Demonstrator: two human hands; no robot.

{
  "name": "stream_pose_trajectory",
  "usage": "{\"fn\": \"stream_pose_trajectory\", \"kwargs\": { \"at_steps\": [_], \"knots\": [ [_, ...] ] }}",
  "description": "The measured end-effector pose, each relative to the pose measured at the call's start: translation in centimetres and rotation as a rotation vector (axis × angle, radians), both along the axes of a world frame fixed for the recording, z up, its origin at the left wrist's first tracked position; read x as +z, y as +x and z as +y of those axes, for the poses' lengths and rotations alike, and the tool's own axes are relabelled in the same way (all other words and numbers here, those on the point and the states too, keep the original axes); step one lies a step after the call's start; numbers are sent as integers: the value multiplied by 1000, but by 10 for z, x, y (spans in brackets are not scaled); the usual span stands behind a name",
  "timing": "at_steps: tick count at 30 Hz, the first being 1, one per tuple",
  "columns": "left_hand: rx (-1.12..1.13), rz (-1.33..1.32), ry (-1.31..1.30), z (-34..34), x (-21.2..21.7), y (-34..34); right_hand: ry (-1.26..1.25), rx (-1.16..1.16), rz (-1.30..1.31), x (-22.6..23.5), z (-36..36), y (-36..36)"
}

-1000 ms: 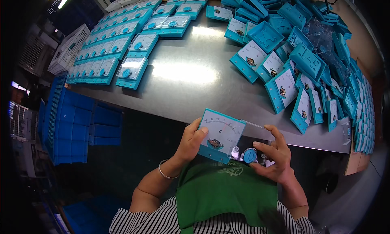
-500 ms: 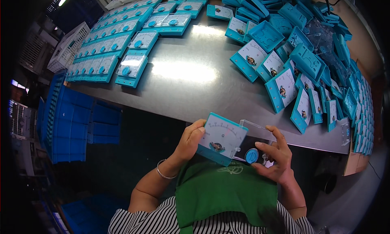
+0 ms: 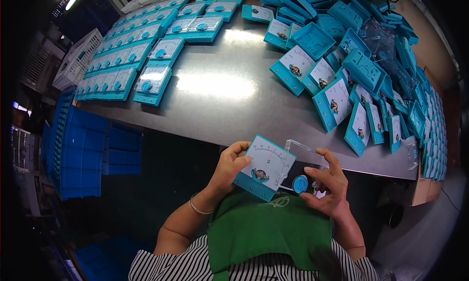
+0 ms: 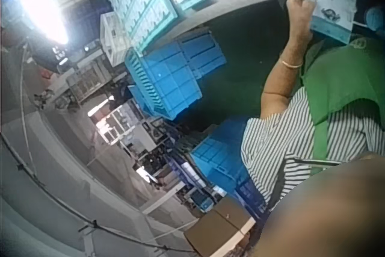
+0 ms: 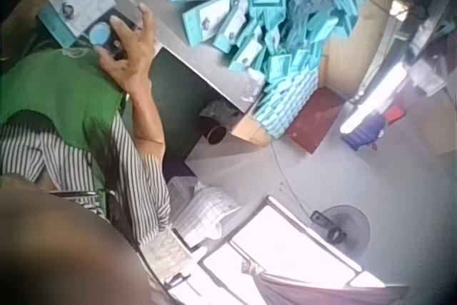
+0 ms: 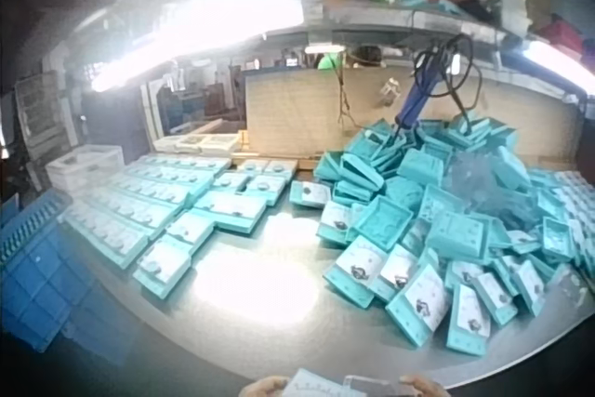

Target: Assembling and inspecting analog ammeters at a manufacturing workshop bench.

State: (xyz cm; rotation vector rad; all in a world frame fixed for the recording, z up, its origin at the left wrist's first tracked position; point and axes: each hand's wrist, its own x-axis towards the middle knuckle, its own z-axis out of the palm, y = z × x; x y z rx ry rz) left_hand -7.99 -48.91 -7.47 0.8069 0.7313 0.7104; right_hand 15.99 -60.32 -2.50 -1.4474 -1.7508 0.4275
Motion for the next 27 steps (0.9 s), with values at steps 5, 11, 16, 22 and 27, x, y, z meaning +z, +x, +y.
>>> {"fn": "stream_pose_trajectory", "kwargs": {
  "at_steps": [5,11,16,22,27],
  "knots": [
    [151,-11,45,10,11,16,-35,-4,5,-1,0,2],
    [152,271,417,11,-5,28,-184,-76,633,-25,11,4],
    [208,261,392,10,-8,35,-305,-52,851,-28,15,9],
    [253,225,329,5,-1,40,-262,1,809,-34,17,10],
    [266,274,355,8,-1,39,-225,9,766,-40,16,12]
  ]
}}
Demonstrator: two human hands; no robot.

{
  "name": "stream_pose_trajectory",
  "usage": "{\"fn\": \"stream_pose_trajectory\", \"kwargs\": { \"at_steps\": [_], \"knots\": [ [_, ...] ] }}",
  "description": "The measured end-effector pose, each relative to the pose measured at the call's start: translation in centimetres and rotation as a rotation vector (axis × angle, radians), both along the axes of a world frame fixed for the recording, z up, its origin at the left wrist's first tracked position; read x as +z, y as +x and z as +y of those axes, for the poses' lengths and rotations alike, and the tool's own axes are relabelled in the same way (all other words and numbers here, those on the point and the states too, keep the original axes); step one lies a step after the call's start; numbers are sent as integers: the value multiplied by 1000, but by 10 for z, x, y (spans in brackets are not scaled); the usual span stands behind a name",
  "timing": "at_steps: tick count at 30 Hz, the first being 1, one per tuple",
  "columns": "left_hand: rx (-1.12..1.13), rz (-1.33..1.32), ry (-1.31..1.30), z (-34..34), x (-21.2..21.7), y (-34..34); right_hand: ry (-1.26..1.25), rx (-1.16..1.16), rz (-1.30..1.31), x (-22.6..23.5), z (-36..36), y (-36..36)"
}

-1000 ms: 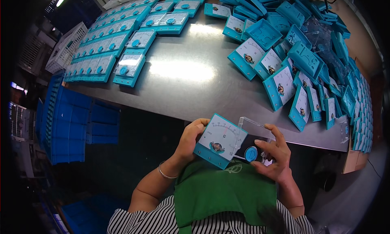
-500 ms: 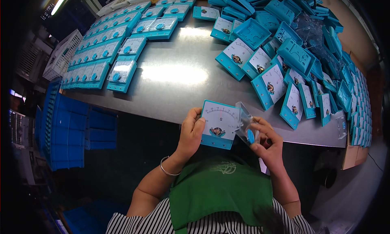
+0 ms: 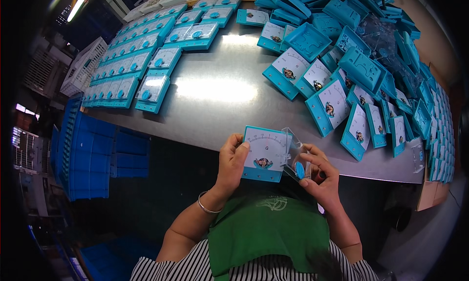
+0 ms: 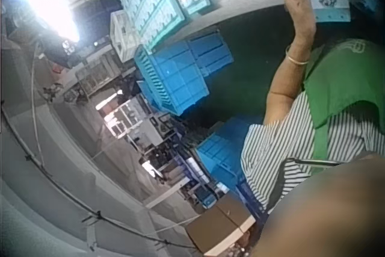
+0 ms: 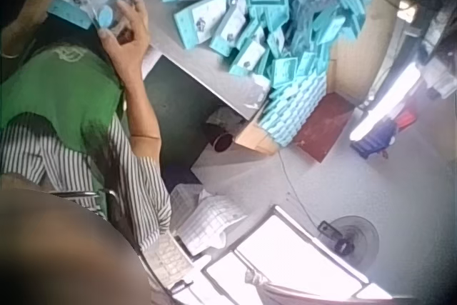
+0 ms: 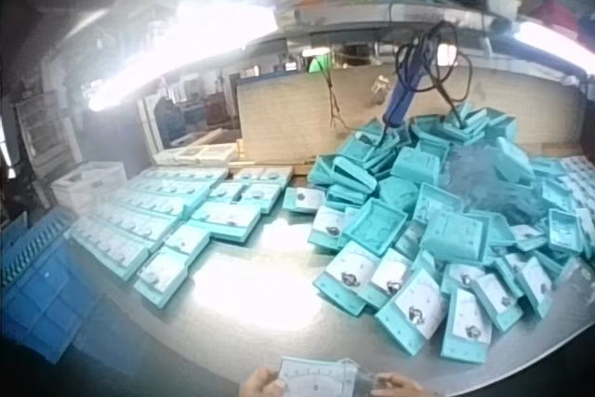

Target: Assembling and inspecting analog ammeters at a manufacturing workshop bench.

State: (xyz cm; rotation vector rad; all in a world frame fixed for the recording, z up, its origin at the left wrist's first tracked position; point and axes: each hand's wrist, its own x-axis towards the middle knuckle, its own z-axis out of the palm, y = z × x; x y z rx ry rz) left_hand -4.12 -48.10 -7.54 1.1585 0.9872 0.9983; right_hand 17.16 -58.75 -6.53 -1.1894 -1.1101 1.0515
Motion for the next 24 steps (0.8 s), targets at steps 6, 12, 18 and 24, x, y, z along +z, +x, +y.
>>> {"fn": "stream_pose_trajectory", "kwargs": {
  "at_steps": [6,12,18,24],
  "knots": [
    [11,111,61,2,-5,-3,-7,25,-69,5,-2,-2],
    [17,57,35,1,-3,-1,-12,38,-120,6,-2,-1],
    [12,12,19,3,0,-2,1,19,-128,4,-4,0],
    [-5,44,25,4,-7,-5,3,19,-168,11,-7,-1]
  ]
}}
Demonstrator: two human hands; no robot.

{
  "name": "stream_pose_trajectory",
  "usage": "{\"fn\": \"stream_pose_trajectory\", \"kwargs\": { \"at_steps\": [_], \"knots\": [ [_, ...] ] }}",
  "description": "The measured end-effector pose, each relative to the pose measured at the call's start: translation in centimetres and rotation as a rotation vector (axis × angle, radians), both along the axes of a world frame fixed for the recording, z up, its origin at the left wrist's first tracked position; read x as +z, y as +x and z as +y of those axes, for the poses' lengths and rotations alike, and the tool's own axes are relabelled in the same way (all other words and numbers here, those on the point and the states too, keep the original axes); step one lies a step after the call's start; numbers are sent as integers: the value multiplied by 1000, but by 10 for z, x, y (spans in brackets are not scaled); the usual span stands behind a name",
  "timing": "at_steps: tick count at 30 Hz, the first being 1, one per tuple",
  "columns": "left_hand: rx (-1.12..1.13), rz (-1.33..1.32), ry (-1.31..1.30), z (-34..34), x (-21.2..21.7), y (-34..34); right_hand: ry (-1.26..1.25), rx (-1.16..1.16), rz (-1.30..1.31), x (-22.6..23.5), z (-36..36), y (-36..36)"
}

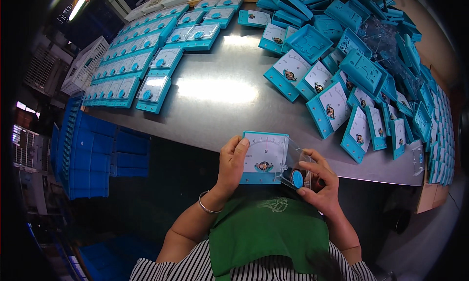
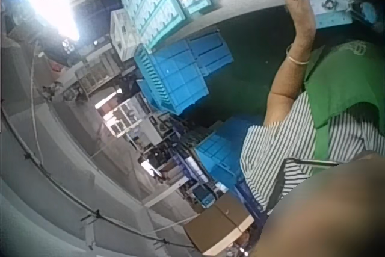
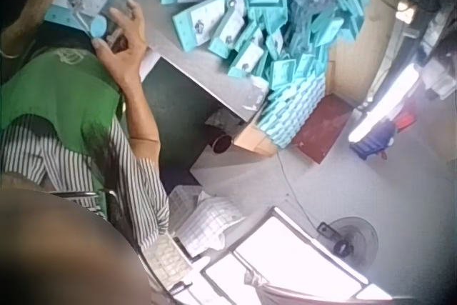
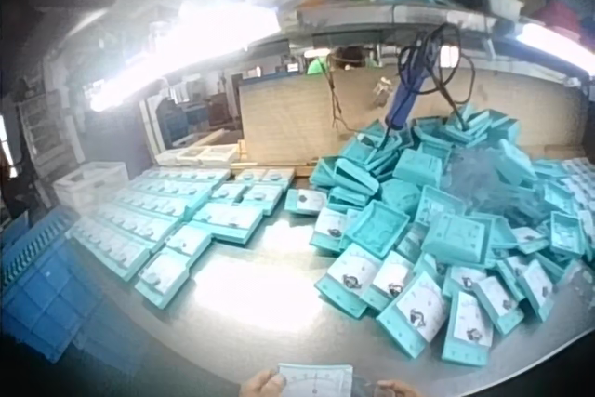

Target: Assembling and inspecting analog ammeters at a manufacturing workshop bench.

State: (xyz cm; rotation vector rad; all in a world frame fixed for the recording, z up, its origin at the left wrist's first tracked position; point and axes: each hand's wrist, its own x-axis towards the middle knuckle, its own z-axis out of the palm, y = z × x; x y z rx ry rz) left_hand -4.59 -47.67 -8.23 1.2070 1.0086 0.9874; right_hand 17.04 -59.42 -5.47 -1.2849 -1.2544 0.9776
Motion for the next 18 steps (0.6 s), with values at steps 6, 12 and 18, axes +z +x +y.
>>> {"fn": "stream_pose_trajectory", "kwargs": {
  "at_steps": [6,12,18],
  "knots": [
    [-104,72,24,2,23,2,4,-25,29,1,-5,4],
    [-122,411,283,19,29,-6,3,-38,24,0,-9,7],
    [-130,298,247,18,20,-6,-4,-37,31,1,-8,7]
  ]
}}
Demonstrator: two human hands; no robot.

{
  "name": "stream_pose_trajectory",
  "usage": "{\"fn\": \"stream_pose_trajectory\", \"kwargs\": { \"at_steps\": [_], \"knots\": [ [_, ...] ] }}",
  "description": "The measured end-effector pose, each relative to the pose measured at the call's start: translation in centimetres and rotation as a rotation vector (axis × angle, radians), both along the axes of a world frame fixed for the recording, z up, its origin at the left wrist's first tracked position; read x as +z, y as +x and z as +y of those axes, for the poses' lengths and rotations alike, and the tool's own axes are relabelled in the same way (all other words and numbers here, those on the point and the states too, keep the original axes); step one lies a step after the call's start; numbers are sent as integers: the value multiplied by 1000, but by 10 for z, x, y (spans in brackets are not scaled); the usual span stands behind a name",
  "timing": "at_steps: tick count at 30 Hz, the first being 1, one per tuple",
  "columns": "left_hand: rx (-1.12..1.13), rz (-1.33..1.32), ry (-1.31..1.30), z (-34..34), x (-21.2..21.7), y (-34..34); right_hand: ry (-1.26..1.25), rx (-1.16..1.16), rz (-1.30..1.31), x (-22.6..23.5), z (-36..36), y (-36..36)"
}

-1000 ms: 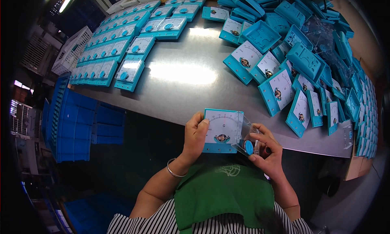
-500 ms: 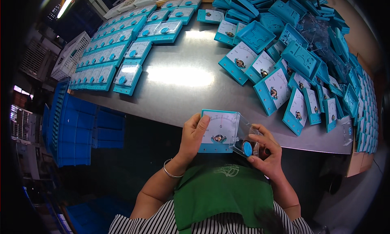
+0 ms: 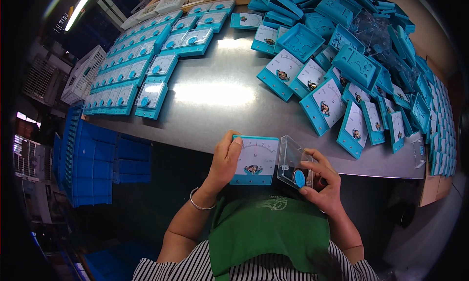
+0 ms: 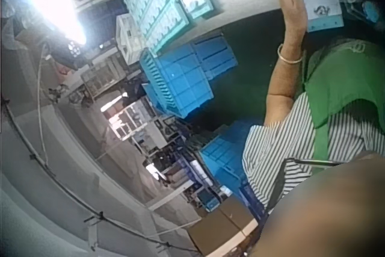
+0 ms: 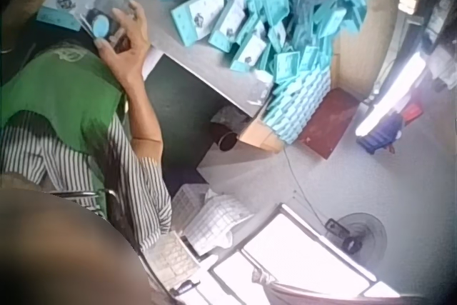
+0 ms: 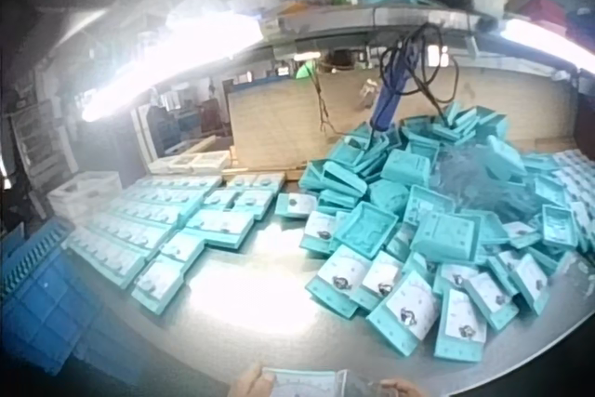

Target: Assembling and inspecting analog ammeters at a manufacturing workshop bench.

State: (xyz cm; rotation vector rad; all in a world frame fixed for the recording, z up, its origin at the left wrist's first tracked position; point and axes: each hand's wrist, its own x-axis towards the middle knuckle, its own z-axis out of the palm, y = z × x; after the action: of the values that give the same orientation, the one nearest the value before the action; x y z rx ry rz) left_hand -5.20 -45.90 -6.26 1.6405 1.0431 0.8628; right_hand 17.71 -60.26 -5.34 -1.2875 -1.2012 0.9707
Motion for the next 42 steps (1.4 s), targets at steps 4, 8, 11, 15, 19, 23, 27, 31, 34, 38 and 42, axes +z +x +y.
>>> {"fn": "stream_pose_trajectory", "kwargs": {
  "at_steps": [4,8,11,15,19,23,27,31,34,38,42],
  "knots": [
    [-11,34,-5,-3,2,1,13,-4,-11,-3,0,-1],
    [15,47,59,-4,1,3,10,1,-20,-1,1,-4],
    [25,81,73,-3,3,5,13,-1,-21,-1,0,-4],
    [45,23,90,-1,-3,4,22,-12,-23,-3,0,-1],
    [67,-65,35,2,-7,2,-4,-123,40,6,8,-2],
    [60,-242,-221,3,-6,-2,52,-151,0,12,21,-4],
    [-2,-135,-121,7,-3,-2,35,-124,-35,14,20,-3],
    [15,12,80,9,-2,-3,31,-103,-49,8,17,0],
    [44,148,260,19,5,-5,27,-110,-53,8,15,0],
    [116,124,343,43,0,-2,24,-116,-64,9,13,1],
    [147,208,312,53,-7,3,17,-119,-158,6,10,3]
  ]
}}
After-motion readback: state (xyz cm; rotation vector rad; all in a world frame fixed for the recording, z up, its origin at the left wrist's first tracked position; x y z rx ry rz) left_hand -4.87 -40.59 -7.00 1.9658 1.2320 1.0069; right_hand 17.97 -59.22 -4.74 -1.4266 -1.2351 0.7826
